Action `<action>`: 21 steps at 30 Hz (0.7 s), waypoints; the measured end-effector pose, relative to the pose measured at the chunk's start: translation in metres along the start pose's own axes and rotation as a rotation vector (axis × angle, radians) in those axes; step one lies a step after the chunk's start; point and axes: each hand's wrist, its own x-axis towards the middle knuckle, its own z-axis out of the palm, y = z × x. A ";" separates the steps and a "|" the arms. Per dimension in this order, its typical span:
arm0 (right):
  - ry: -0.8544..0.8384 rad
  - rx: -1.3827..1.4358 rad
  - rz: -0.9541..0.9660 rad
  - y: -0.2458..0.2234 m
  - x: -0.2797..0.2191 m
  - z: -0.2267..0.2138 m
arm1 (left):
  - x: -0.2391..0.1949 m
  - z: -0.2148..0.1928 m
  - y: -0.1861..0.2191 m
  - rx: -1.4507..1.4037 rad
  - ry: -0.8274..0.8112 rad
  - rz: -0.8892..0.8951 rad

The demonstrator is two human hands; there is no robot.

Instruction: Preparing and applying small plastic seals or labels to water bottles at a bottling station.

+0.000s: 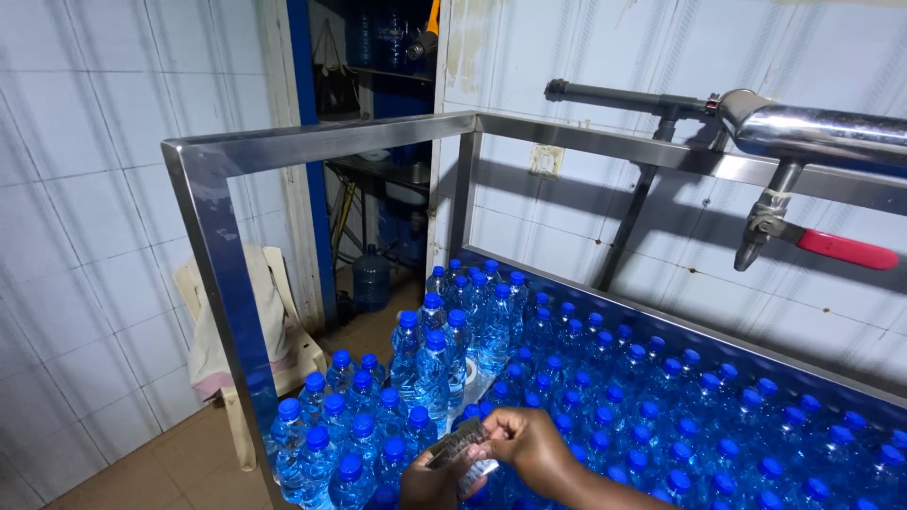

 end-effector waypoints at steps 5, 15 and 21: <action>0.032 -0.084 0.060 -0.016 -0.013 0.007 | -0.037 0.005 0.026 0.083 0.040 -0.046; 0.086 -0.330 0.145 -0.049 -0.104 -0.014 | -0.067 0.008 0.009 0.356 -0.240 -0.050; 0.683 -0.217 0.248 0.016 -0.181 0.005 | -0.096 -0.004 0.011 0.780 -0.551 -0.047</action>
